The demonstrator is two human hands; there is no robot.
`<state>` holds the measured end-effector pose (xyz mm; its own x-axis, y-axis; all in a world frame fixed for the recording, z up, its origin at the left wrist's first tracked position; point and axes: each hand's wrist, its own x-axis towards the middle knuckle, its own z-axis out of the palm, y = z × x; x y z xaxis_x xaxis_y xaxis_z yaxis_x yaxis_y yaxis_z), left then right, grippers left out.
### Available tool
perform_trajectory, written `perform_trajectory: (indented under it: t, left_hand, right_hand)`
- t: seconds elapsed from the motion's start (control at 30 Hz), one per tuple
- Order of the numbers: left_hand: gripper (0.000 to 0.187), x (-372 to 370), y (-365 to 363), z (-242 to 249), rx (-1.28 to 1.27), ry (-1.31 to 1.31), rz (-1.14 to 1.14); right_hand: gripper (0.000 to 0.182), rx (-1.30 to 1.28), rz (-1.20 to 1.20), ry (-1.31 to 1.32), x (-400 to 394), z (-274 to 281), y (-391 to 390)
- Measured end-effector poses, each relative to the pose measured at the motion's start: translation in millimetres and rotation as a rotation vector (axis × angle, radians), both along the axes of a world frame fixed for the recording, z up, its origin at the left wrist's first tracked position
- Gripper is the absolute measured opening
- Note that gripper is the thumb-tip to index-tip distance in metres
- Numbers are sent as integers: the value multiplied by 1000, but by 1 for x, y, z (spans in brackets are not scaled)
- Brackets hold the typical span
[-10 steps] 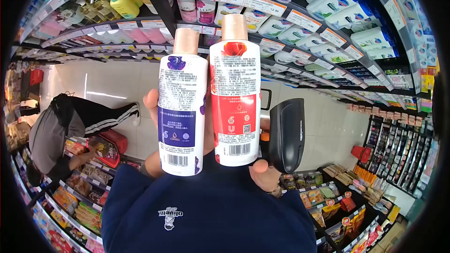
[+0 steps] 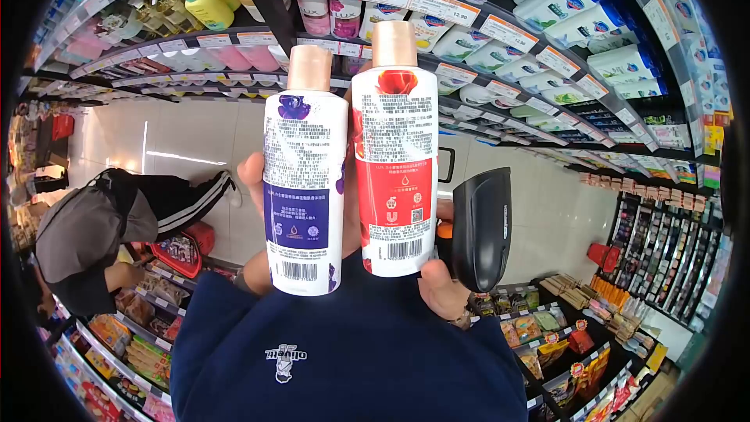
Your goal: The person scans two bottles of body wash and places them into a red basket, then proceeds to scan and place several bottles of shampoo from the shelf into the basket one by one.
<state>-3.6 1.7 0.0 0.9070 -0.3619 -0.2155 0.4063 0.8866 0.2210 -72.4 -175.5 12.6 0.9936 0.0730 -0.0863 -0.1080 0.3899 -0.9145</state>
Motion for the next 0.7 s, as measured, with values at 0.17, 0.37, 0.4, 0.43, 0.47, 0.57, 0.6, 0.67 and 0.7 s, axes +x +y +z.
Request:
perform_trajectory:
  t: [0.17,0.37,0.4,0.43,0.47,0.57,0.6,0.67,0.7]
  left_hand:
    - [120,1,0,-3,-14,4,1]
    - [120,1,1,-2,-29,-8,8]
    - [120,1,1,-2,-31,-12,9]
    - [120,2,2,-2,-31,-14,11]
    - [121,1,2,-1,-32,-17,12]
    - [121,0,2,-1,-43,-23,16]
    - [121,0,2,-1,-46,-27,17]
    - [121,0,2,0,-52,-31,16]
    - [121,-1,2,0,-54,-33,15]
  right_hand:
    - [64,-33,-19,-10,5,8,5]
    - [70,-66,57,-62,4,3,1]
    - [73,-75,87,-20,3,6,-1]
    - [76,-83,117,22,2,7,-2]
    - [78,-93,150,26,2,6,-5]
    - [83,-87,197,22,1,2,-6]
    - [84,-63,177,7,1,2,-4]
    - [84,-45,163,-8,-1,1,-3]
    - [84,-51,170,-7,-2,-2,-5]
